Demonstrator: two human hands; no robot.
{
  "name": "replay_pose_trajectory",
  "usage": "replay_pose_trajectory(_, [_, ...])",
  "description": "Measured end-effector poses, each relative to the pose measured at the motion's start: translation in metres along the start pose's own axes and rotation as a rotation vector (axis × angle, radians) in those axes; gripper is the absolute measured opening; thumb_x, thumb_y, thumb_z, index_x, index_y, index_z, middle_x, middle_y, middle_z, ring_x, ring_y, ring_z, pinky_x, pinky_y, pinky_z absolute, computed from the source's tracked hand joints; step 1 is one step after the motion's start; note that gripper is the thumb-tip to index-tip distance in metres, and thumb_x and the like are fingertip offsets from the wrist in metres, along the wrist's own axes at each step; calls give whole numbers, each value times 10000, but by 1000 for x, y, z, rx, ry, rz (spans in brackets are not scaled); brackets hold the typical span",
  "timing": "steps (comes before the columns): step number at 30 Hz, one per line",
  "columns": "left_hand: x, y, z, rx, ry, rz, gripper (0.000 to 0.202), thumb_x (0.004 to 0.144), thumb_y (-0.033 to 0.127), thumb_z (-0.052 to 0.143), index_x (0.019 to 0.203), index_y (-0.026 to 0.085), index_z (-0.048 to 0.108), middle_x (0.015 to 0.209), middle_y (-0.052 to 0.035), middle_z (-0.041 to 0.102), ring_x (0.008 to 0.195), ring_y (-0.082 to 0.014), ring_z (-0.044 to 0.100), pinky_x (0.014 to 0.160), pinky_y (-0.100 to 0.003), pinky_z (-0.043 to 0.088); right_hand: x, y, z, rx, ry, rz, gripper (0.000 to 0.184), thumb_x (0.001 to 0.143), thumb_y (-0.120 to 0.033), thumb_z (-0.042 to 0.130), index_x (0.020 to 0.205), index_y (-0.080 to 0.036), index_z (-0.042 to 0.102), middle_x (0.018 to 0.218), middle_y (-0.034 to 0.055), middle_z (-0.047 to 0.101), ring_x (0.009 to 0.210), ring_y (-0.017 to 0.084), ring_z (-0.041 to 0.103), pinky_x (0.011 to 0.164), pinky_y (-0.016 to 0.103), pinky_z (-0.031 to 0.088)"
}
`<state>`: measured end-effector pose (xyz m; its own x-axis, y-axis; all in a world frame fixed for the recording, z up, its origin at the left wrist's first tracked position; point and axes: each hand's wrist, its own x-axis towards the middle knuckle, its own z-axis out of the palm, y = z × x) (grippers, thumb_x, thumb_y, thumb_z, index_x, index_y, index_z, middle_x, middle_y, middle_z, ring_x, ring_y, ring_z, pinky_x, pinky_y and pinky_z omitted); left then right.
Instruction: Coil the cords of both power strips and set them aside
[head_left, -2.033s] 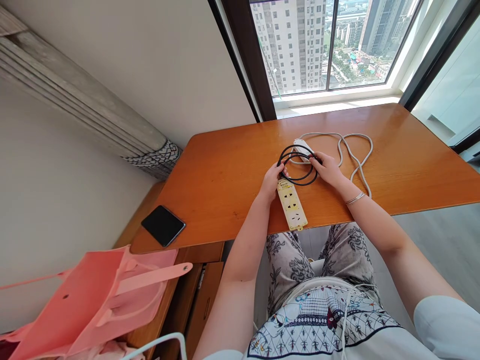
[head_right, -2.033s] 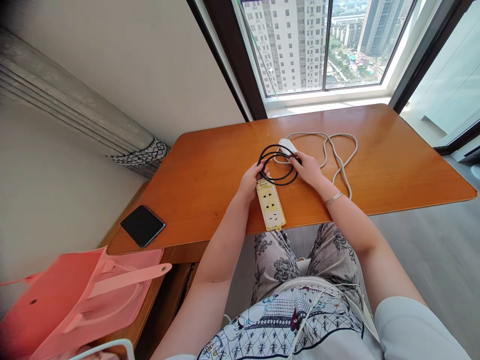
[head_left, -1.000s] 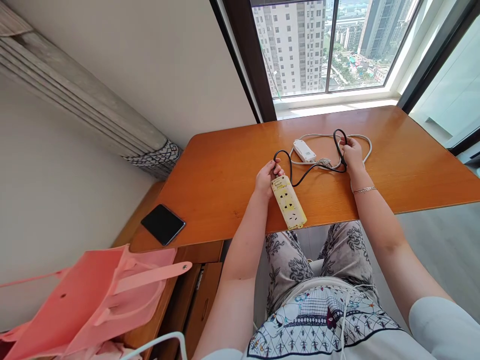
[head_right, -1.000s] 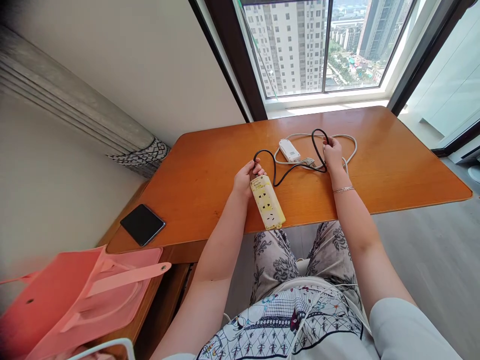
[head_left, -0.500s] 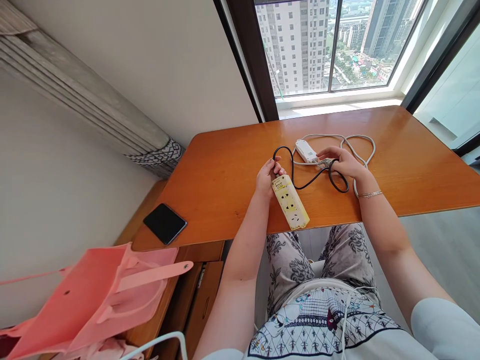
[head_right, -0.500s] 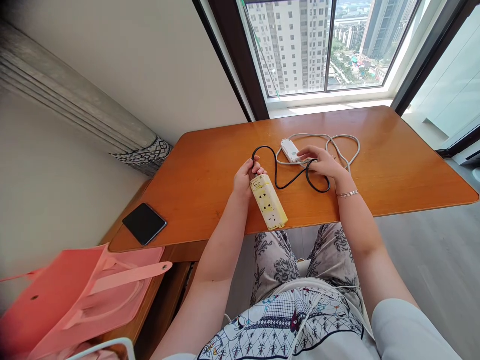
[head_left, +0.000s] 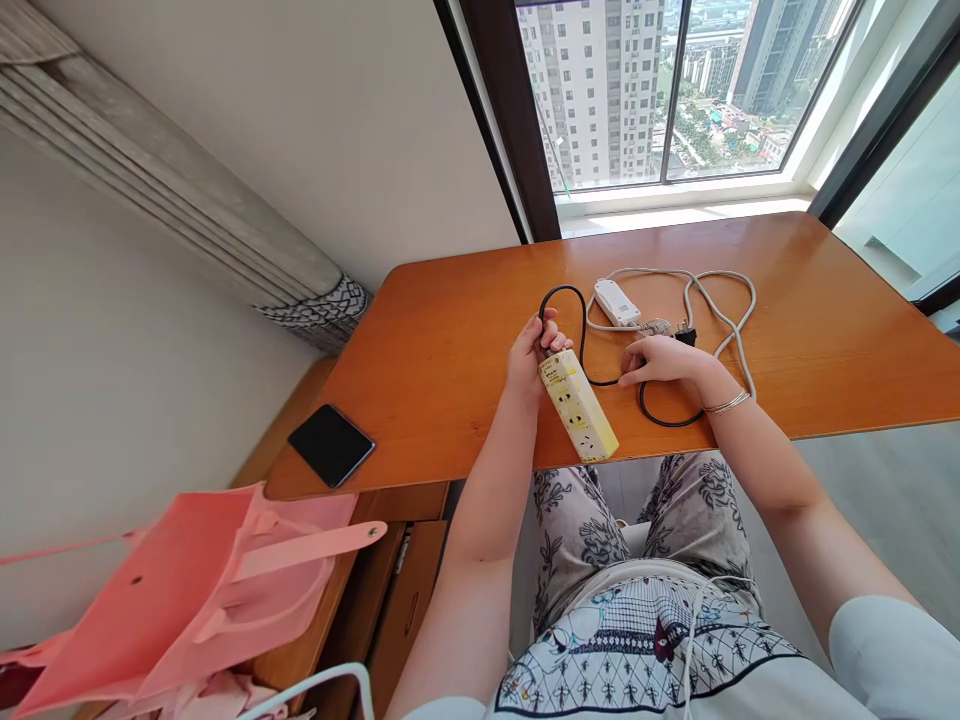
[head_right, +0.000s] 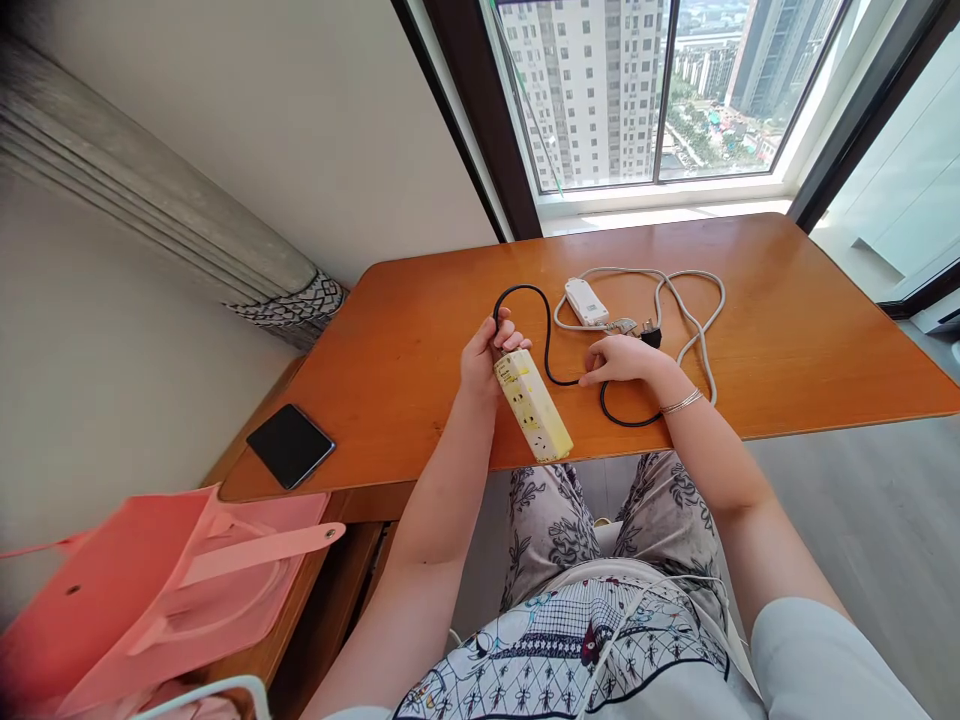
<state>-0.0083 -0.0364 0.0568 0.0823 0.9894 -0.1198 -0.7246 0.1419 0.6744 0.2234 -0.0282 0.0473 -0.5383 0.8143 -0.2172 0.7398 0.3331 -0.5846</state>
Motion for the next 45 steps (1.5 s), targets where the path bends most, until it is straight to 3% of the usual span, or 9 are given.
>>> replay_pose_trajectory(3, [-1, 1, 0, 11, -7, -1, 267, 1042, 226, 469, 820, 181, 612, 537, 80, 331, 451, -58, 440, 562, -207, 444, 0, -1, 0, -102, 39, -12, 326, 907, -473, 655, 743, -194, 694, 730, 30, 697, 684, 168, 575, 640, 297, 358])
replay_pose_trajectory(6, [-1, 1, -3, 71, -21, 3, 203, 1002, 216, 526, 814, 190, 599, 587, 58, 468, 500, -67, 519, 588, -219, 469, 5, 3, 1, -74, 293, -23, 335, 956, -436, 575, 734, -196, 652, 714, 39, 653, 718, 184, 556, 681, 304, 358])
replay_pose_trajectory(12, [2, -9, -10, 251, -106, 43, 137, 832, 144, 736, 793, 176, 608, 1118, -62, 759, 878, -151, 734, 744, -250, 539, 14, 9, 12, 92, 658, -121, 282, 979, -435, 532, 834, -220, 645, 848, 66, 672, 835, 222, 585, 797, 331, 420])
replay_pose_trajectory(20, [7, -32, -13, 503, -306, 99, 131, 769, 110, 797, 879, 167, 756, 1151, -107, 767, 1182, -225, 675, 1068, -332, 484, 8, -6, 24, -104, 559, -351, 173, 979, -334, 520, 972, -212, 642, 895, 68, 631, 763, 199, 560, 732, 317, 412])
replay_pose_trajectory(29, [8, -35, -20, 561, -372, -60, 253, 787, 234, 786, 1024, 153, 749, 670, -13, 672, 638, -148, 639, 631, -263, 491, 9, -5, 26, 21, 757, -299, 245, 937, -366, 631, 1134, -221, 630, 1145, 119, 634, 897, 233, 626, 790, 355, 515])
replay_pose_trajectory(34, [4, -34, -18, 483, -353, -117, 220, 769, 226, 777, 971, 146, 744, 547, 43, 512, 587, -131, 588, 647, -267, 496, 11, -2, 22, 63, 824, -226, 468, 840, -432, 772, 1238, -217, 656, 1318, 158, 599, 1134, 307, 621, 996, 453, 509])
replay_pose_trajectory(37, [0, -32, -16, 431, -327, -158, 197, 777, 221, 759, 959, 147, 743, 538, 53, 465, 580, -125, 567, 670, -275, 515, 12, 3, 18, 147, 720, -200, 457, 820, -441, 789, 1213, -233, 685, 1237, 122, 683, 1211, 322, 603, 1081, 494, 463])
replay_pose_trajectory(41, [-2, -26, -13, 425, -315, -151, 174, 784, 228, 739, 935, 141, 748, 533, 52, 438, 569, -123, 553, 646, -266, 515, 10, 11, 11, 388, 465, -164, 444, 853, -448, 724, 1228, -217, 668, 1144, 64, 745, 1046, 233, 678, 965, 392, 530])
replay_pose_trajectory(45, [1, -22, -13, 422, -281, -98, 176, 799, 232, 728, 945, 136, 742, 530, 54, 447, 557, -121, 544, 665, -281, 547, 8, 14, 2, 535, 389, -101, 339, 860, -508, 668, 880, -174, 719, 893, 62, 760, 848, 200, 669, 818, 334, 537])
